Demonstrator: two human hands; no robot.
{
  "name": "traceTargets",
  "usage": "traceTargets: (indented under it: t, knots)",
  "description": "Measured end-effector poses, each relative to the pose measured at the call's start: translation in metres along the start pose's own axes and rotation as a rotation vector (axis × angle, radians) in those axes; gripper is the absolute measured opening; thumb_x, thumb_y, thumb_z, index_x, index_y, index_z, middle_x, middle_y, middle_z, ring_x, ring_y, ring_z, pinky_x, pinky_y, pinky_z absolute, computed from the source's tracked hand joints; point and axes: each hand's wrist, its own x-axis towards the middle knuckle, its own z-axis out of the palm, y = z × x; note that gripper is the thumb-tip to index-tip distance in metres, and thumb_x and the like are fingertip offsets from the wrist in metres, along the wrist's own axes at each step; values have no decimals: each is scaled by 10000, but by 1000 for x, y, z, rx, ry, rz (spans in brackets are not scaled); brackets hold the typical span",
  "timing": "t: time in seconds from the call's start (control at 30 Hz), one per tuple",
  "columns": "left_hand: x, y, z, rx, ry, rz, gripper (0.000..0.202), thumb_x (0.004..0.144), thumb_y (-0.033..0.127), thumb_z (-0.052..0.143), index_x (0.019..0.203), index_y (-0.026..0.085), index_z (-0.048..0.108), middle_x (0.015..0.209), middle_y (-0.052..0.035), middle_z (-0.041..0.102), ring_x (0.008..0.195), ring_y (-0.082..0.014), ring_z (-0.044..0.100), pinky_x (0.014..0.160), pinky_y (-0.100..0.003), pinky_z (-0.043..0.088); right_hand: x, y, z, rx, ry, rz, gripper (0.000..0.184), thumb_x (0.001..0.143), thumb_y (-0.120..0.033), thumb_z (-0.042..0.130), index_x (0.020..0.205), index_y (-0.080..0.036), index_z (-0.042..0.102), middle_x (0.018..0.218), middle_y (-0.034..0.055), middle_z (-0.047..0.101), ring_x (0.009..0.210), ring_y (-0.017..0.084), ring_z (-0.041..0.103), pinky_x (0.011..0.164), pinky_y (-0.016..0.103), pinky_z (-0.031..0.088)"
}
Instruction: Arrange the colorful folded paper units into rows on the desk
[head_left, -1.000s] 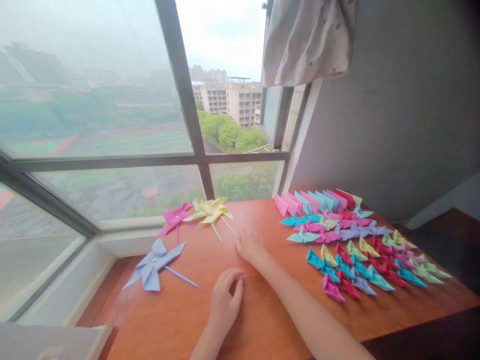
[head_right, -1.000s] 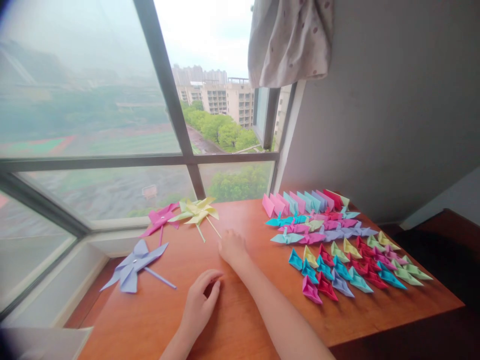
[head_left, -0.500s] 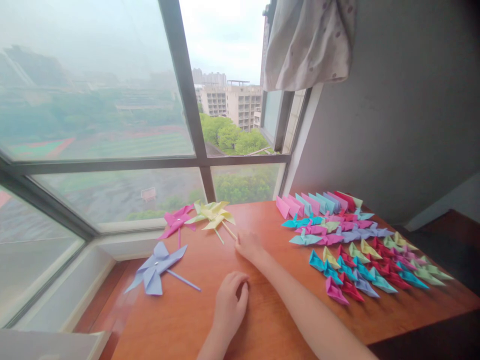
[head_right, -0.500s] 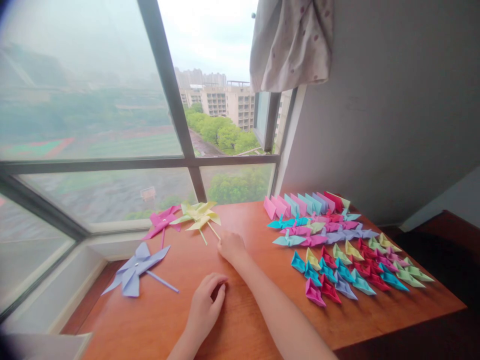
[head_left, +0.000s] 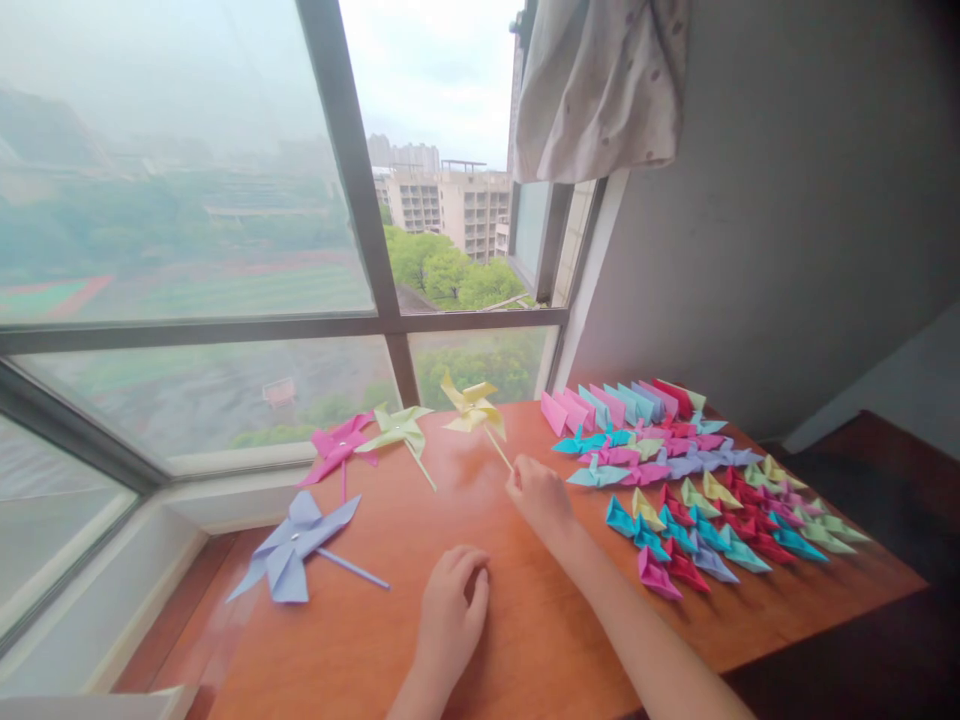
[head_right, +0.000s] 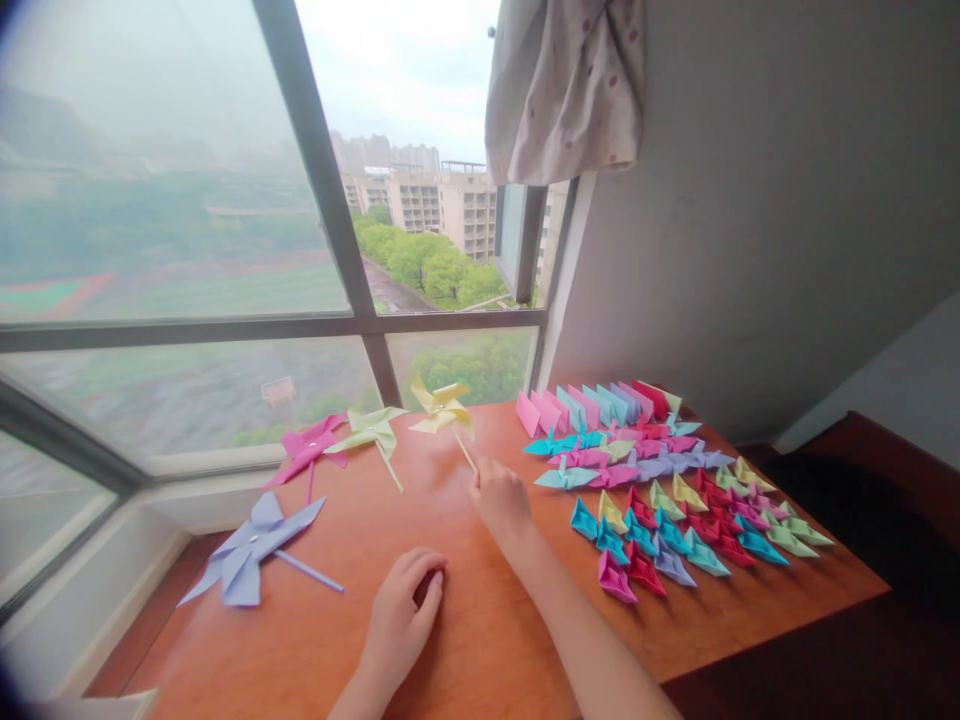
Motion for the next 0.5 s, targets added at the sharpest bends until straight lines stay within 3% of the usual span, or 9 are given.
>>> traceTargets:
  t: [0.17,0.5]
  knots:
    - [1,0,0,3,-8,13,162,909,193,501,904,220,660,929,-79,684,898,-244,645,821,-376,534,6,22,-8,-48,17,117,152,939,-170,446,956,-163,597,943,92,690,893,194,670,701,233,414]
    - [2,1,-1,8,-3,29,152,906,199,514,893,220,664,918,-77,688,884,-239,649,805,-370,546,22,19,19,-49,-123,249,179,891,-142,507,1035,-128,613,960,149,707,915,254,703,732,295,489]
